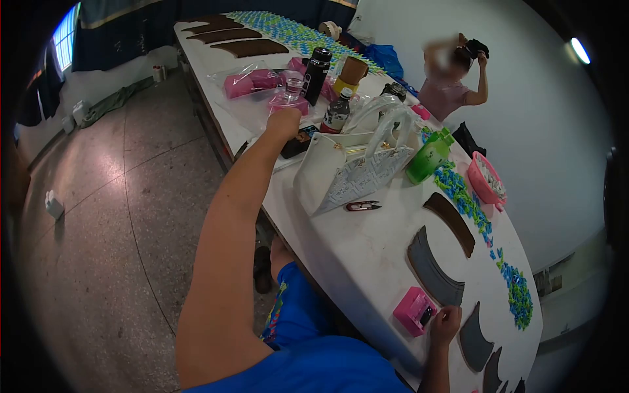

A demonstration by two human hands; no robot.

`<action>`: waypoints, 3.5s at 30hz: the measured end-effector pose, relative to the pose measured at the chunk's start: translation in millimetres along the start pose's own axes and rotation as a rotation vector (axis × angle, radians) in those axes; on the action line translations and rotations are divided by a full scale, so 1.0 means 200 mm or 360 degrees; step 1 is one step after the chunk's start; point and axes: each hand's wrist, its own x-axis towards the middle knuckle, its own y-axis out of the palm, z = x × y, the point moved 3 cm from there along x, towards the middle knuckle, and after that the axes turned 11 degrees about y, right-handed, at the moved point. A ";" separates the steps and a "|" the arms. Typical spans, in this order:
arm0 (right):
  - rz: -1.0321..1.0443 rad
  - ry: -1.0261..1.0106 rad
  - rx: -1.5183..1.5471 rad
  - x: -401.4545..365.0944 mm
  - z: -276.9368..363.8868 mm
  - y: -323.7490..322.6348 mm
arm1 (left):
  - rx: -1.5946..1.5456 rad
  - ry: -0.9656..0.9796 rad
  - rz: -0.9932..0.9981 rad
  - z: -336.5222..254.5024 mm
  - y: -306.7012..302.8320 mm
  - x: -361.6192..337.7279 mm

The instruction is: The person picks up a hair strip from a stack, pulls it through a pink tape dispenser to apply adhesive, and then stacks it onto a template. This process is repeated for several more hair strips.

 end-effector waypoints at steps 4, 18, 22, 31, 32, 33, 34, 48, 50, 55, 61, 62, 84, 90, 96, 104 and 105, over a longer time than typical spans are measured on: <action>-0.0014 0.0086 0.0042 0.00 0.02 -0.01 | 0.0001 -0.0174 0.0027 0.03 0.01 0.05; -0.0022 0.0155 0.0098 0.00 0.03 -0.02 | 0.0118 -0.0232 0.0147 0.10 0.01 0.09; -0.0055 0.0203 0.0084 0.00 0.03 -0.05 | 0.0188 -0.0209 0.0255 0.10 0.02 0.10; -0.0098 0.0206 0.0111 0.01 0.04 -0.06 | -0.0187 0.0204 -0.0428 0.20 -0.11 -0.10; -0.0091 0.0194 0.0120 0.00 0.04 -0.06 | -0.0378 0.0101 -0.0456 0.24 -0.14 -0.15; -0.0084 0.0181 0.0131 0.00 0.04 -0.06 | -0.0383 0.0031 -0.0564 0.26 -0.19 -0.23; -0.0096 0.0211 0.0136 0.00 0.03 -0.06 | -0.0391 -0.0042 -0.0671 0.27 -0.24 -0.32; -0.0199 0.0059 0.0595 0.16 0.27 -0.23 | -0.1890 0.0115 -0.1345 -0.72 -0.57 -1.26; -0.0125 -0.0057 0.0753 0.23 0.46 -0.29 | -0.2145 0.0193 -0.1031 -1.02 -0.48 -1.24; 0.0073 -0.0460 0.1019 0.30 0.83 -0.35 | -0.2619 0.0640 -0.0358 -1.75 -0.39 -1.22; 0.0307 -0.0135 0.1455 0.28 0.75 -0.29 | -0.2833 0.0799 0.0034 -2.13 -0.33 -1.19; 0.0358 -0.0024 0.1483 0.29 0.72 -0.29 | -0.2833 0.0785 0.0041 -2.16 -0.32 -1.18; -0.0447 0.0908 0.1619 0.88 -0.15 0.00 | -0.1890 0.0156 -0.0702 -1.94 0.64 -0.21; -0.0255 0.0998 0.1355 1.01 -0.22 0.25 | -0.1747 0.0151 -0.0712 -1.96 0.76 -0.20; -0.0152 0.0981 0.0776 1.00 -0.33 0.40 | -0.1679 0.0204 -0.0679 -1.97 0.74 -0.19; -0.0026 0.1073 0.0678 0.96 -0.36 0.49 | -0.1791 0.0200 -0.0593 -1.98 0.75 -0.19; -0.0043 0.1082 0.0734 0.96 -0.36 0.50 | -0.1789 0.0202 -0.0583 -1.98 0.75 -0.19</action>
